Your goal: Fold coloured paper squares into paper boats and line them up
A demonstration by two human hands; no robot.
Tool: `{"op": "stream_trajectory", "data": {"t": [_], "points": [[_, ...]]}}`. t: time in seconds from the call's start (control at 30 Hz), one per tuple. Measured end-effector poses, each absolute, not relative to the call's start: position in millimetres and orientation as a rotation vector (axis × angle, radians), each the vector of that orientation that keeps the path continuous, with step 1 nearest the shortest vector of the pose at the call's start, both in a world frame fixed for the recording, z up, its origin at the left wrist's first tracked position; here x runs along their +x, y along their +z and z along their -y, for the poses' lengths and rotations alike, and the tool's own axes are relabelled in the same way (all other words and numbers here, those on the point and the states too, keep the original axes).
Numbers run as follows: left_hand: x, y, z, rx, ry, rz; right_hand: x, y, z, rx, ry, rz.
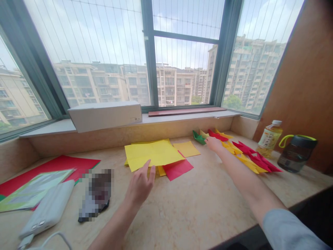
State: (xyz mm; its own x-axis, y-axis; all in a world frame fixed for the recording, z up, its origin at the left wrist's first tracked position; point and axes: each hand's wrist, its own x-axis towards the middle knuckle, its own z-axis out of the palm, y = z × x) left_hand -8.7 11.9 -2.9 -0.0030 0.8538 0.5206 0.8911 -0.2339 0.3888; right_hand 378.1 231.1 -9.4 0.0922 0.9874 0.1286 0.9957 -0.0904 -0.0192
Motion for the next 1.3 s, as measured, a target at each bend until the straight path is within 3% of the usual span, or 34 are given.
{"op": "stream_trajectory", "data": {"t": [0.53, 0.83, 1.3], "points": [[-8, -4, -12, -2.172, -1.075, 1.884, 361, 0, -213, -2.090, -0.325, 2.055], [-7, -2, -9, -2.135, -1.153, 1.870, 286, -27, -172, -1.731, 0.046, 2.542], [-3, 1, -6, -2.160, -1.213, 1.730, 266, -17, -165, -1.644, 0.253, 2.479]]}}
